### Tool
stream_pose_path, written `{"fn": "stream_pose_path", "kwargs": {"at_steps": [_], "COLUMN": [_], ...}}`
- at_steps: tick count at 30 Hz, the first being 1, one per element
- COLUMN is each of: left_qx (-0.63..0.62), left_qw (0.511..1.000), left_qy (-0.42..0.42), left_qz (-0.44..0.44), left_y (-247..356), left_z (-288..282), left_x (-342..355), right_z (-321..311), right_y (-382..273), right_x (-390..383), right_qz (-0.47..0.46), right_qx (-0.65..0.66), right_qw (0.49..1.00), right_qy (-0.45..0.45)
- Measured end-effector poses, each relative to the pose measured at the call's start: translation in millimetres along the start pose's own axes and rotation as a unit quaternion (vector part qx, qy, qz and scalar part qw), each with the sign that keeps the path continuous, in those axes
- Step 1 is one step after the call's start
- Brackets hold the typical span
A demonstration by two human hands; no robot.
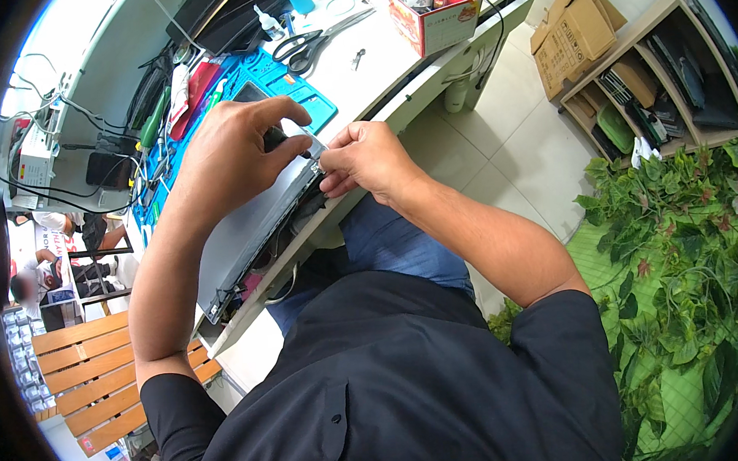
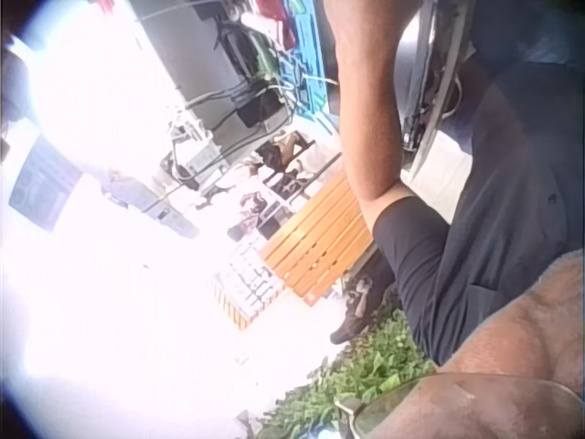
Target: The person replaces a laptop screen by detaching the panel, using a screwdriver to secure small screws, and connecting thin cables at a repair bench.
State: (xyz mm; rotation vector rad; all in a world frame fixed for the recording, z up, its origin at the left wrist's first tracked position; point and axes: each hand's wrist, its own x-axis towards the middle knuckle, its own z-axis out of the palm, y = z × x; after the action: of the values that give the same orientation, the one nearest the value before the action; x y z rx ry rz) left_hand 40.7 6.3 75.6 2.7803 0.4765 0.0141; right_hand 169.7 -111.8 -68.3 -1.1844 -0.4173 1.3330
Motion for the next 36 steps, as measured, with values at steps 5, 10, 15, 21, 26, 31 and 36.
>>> {"fn": "stream_pose_path", "kwargs": {"at_steps": [5, 10, 15, 21, 26, 31, 36], "left_qx": [-0.054, 0.016, -0.038, -0.026, -0.135, -0.163, -0.186], "left_qw": [0.986, 0.999, 0.991, 0.996, 0.986, 0.972, 0.951], "left_qy": [0.086, 0.036, 0.085, 0.073, 0.101, 0.167, 0.248], "left_qz": [0.132, 0.02, 0.099, 0.045, 0.009, 0.021, -0.018], "left_y": [-11.4, -2.1, -13.5, -8.9, -8.8, -17.5, -21.8], "left_z": [10.4, 7.0, 12.5, 12.0, 20.7, 42.0, 50.9], "left_x": [-0.7, -4.6, -7.9, -13.7, -20.3, -27.6, -33.0], "right_z": [-0.3, -1.1, 1.0, 1.3, 0.4, -4.1, -8.9], "right_y": [1.3, 3.2, 2.3, 1.2, 3.5, 5.6, 7.3], "right_x": [0.2, 1.5, 0.9, -0.8, 0.3, 0.7, 0.9], "right_qz": [-0.003, -0.002, -0.01, -0.006, -0.02, -0.026, -0.016], "right_qx": [-0.007, -0.004, 0.01, -0.009, 0.007, 0.033, 0.039], "right_qw": [1.0, 1.0, 1.0, 1.0, 1.0, 0.999, 0.999], "right_qy": [0.002, 0.003, 0.01, 0.01, 0.008, -0.013, -0.02]}}
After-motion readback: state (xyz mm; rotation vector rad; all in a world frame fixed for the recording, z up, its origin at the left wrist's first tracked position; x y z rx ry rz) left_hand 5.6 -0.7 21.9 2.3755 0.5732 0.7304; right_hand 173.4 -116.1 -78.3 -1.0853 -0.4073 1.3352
